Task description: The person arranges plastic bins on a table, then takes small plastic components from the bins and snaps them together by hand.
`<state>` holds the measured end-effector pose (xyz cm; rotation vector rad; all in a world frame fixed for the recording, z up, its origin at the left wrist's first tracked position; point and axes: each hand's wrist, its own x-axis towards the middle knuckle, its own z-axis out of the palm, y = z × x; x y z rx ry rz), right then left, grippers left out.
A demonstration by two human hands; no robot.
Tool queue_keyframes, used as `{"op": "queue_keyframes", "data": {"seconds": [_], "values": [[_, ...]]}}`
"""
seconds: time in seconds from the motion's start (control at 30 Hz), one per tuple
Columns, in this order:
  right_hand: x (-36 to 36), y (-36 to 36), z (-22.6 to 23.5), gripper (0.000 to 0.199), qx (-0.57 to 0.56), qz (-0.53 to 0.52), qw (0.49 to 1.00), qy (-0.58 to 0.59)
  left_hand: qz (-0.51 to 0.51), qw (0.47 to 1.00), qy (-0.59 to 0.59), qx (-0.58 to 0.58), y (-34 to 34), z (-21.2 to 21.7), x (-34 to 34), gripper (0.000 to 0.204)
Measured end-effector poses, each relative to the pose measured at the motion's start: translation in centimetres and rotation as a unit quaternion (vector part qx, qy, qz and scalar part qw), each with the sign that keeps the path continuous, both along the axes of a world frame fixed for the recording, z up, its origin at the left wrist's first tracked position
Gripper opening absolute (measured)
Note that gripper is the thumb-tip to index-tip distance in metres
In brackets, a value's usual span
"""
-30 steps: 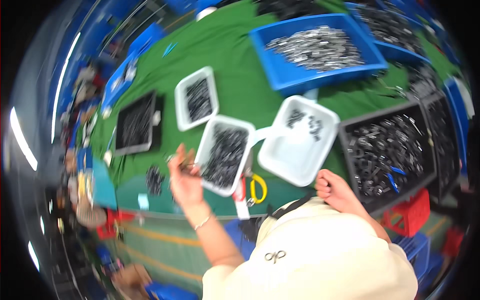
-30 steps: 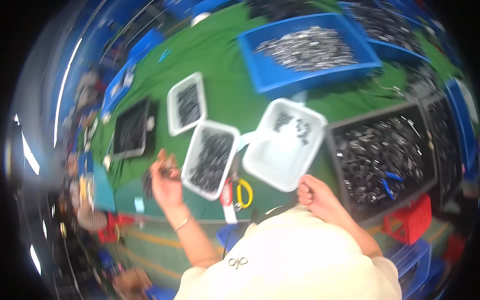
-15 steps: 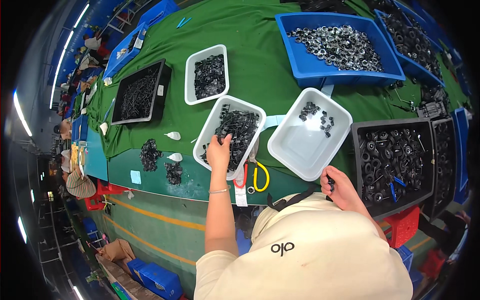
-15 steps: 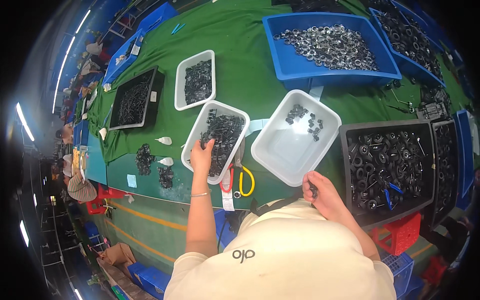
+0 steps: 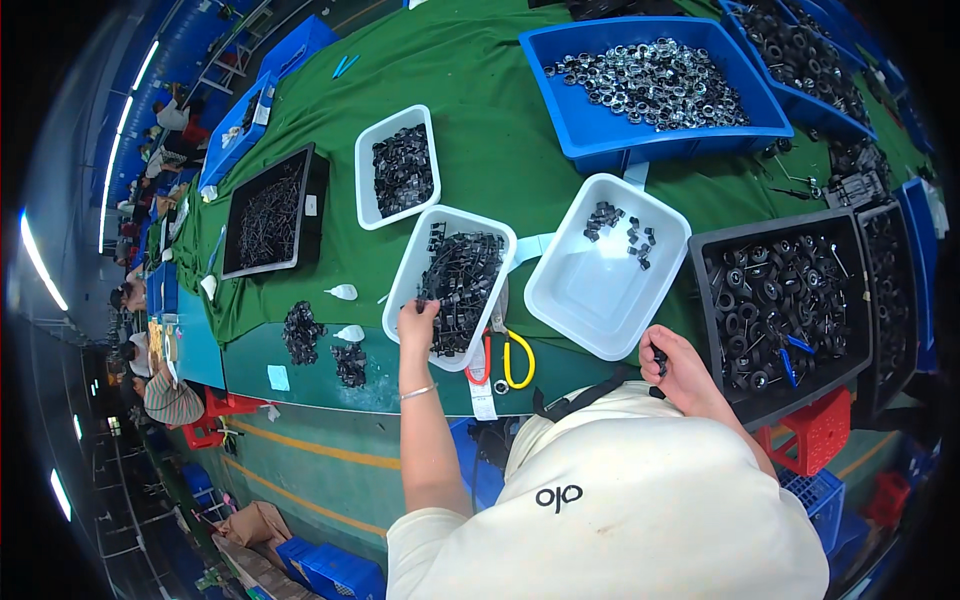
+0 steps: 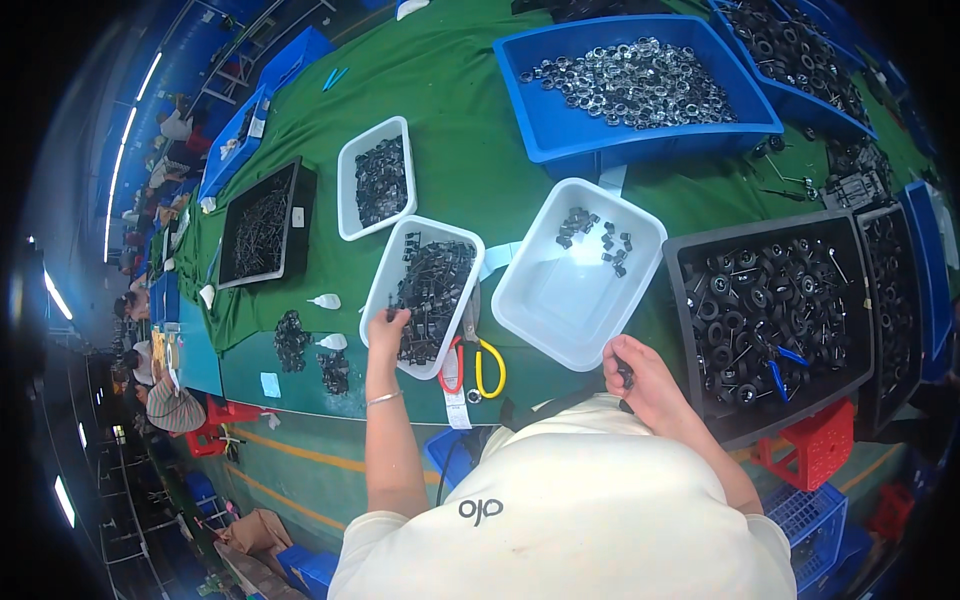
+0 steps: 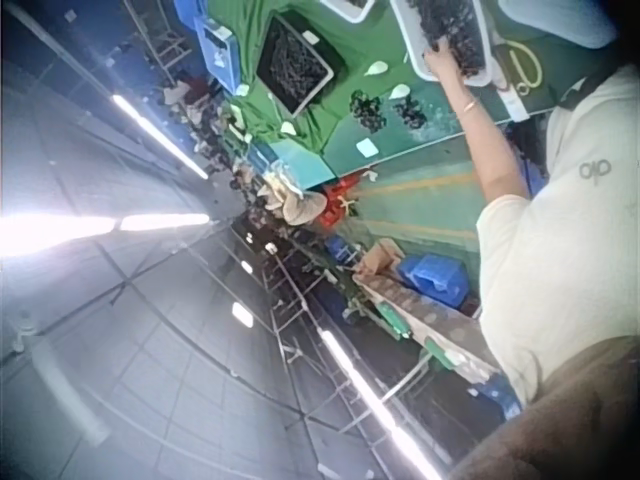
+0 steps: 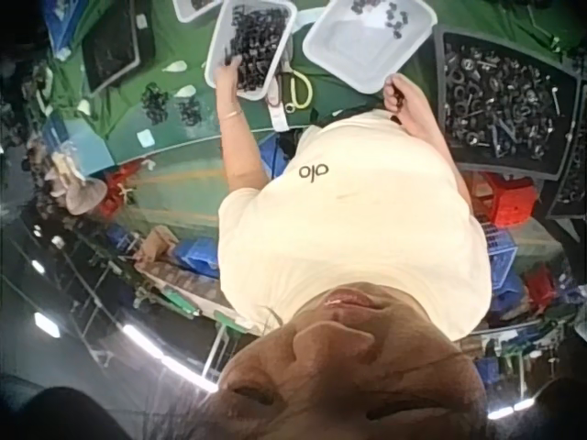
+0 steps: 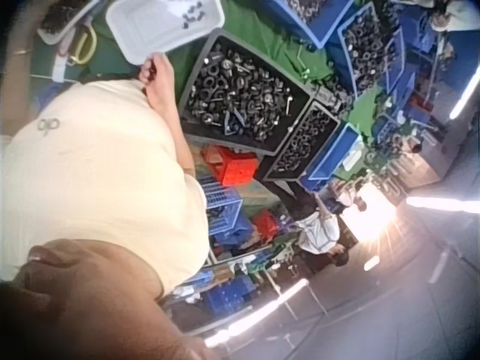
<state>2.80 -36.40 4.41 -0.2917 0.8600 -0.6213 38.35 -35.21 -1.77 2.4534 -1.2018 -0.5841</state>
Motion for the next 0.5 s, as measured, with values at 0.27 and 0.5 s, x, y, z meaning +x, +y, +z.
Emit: {"op": "queue_keyframes", "data": {"seconds": [0.27, 0.5], "values": [[0.3, 0.2, 0.2, 0.014, -0.013, 0.025, 0.999, 0.017, 0.124, 0.811, 0.548, -0.163, 0.1, 6.4, -3.9, 0.009], [0.6, 0.5, 0.9, 0.016, -0.072, 0.109, 0.988, 0.086, 0.150, 0.892, 0.333, -0.266, -1.6, 5.0, -5.2, 0.007]]}}
